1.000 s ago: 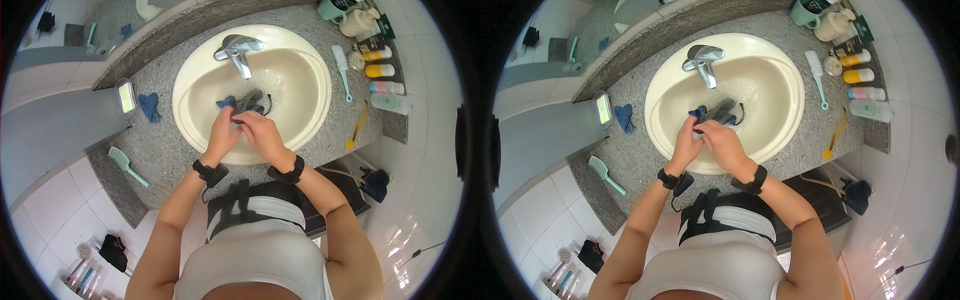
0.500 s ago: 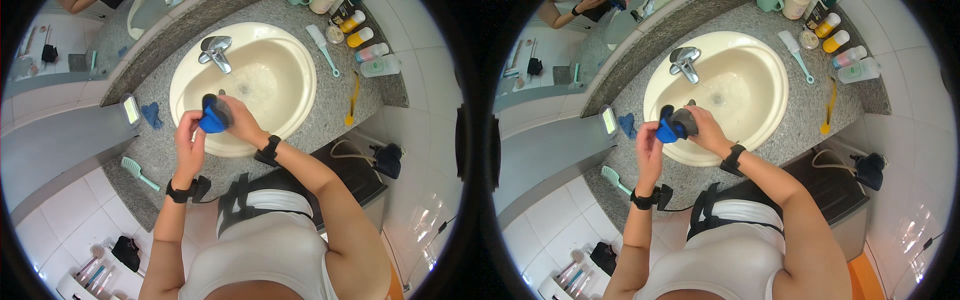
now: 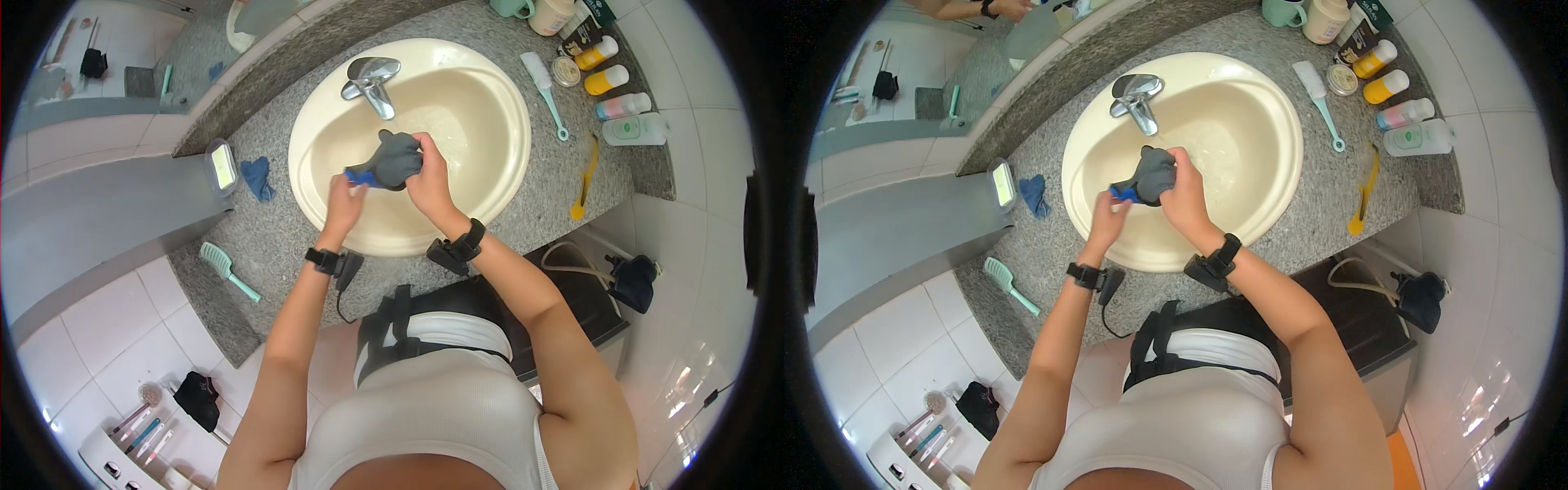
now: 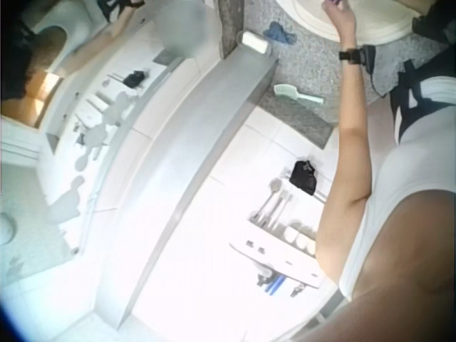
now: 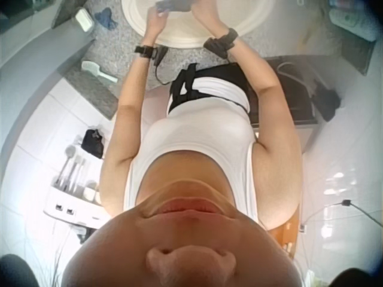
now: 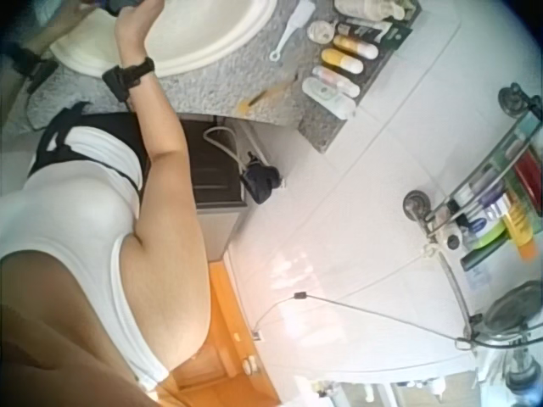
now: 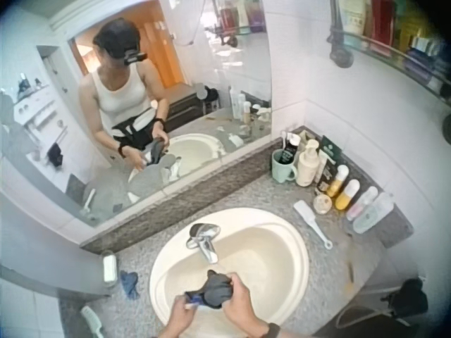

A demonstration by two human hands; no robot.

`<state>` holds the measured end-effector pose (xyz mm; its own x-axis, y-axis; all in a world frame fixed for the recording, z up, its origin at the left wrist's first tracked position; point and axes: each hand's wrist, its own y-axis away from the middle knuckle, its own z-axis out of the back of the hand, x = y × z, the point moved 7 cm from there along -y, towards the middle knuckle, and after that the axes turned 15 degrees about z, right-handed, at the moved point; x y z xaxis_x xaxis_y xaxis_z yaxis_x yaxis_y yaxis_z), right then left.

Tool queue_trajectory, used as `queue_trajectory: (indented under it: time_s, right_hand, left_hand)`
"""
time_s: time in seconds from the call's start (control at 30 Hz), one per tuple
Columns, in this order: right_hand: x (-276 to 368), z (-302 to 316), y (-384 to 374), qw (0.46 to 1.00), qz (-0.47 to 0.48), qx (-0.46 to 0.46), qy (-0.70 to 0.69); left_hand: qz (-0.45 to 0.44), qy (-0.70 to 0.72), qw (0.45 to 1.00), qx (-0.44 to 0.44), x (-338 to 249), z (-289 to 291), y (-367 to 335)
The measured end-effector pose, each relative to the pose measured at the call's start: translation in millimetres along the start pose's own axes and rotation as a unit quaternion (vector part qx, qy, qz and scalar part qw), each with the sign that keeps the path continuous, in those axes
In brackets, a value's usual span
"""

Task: Wiping a stain off the floor with a cloth and then rinsing the cloth in a bathroom sink.

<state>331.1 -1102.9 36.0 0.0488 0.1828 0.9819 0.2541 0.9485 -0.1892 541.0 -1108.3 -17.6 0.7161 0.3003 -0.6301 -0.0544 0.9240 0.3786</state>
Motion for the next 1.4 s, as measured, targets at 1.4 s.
queue_trajectory:
  time_s: [1.4]
  right_hand:
    - [-81.2,-18.2,6.1,0.873,-0.188,0.451,-0.004]
  left_hand:
    - [-0.382,-0.281,0.880,0.003,-118.3,-34.1,6.7]
